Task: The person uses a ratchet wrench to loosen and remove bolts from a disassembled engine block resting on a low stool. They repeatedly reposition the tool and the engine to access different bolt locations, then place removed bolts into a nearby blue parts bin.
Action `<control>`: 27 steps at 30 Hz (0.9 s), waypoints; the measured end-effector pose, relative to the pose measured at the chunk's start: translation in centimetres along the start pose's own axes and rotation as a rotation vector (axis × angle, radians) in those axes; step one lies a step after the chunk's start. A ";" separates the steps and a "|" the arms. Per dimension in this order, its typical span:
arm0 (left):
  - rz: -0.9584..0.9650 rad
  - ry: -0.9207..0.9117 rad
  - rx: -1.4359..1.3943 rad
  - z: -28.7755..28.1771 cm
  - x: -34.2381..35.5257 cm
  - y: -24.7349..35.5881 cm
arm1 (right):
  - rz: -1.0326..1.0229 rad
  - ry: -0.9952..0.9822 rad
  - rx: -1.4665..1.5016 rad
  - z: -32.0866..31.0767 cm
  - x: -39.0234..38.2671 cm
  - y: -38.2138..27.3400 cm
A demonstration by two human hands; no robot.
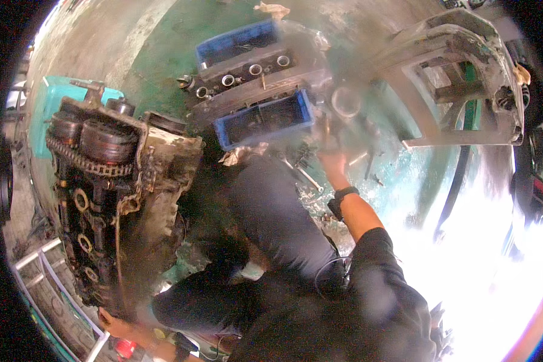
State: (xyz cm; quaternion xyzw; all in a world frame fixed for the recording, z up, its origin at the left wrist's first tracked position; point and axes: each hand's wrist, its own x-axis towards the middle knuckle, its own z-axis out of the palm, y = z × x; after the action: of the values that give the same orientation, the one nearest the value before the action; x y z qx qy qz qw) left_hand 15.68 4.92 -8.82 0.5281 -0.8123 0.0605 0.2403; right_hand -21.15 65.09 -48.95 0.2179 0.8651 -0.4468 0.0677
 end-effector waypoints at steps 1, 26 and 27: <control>-0.016 -0.034 0.069 0.0 0.5 -0.9 | -0.016 0.011 -0.028 0.7 0.4 0.8; 0.008 -0.021 0.192 -0.2 0.8 -2.5 | 0.031 -0.045 -0.255 4.6 0.2 5.2; 0.018 -0.004 0.203 -0.7 0.2 -1.7 | -0.055 -0.044 -0.356 4.2 0.5 6.7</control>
State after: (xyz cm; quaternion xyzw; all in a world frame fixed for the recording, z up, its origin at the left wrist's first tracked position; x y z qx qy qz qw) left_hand 17.33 4.25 -8.40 0.5426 -0.8071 0.1435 0.1834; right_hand -18.97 65.26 -56.55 0.1690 0.9344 -0.2930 0.1117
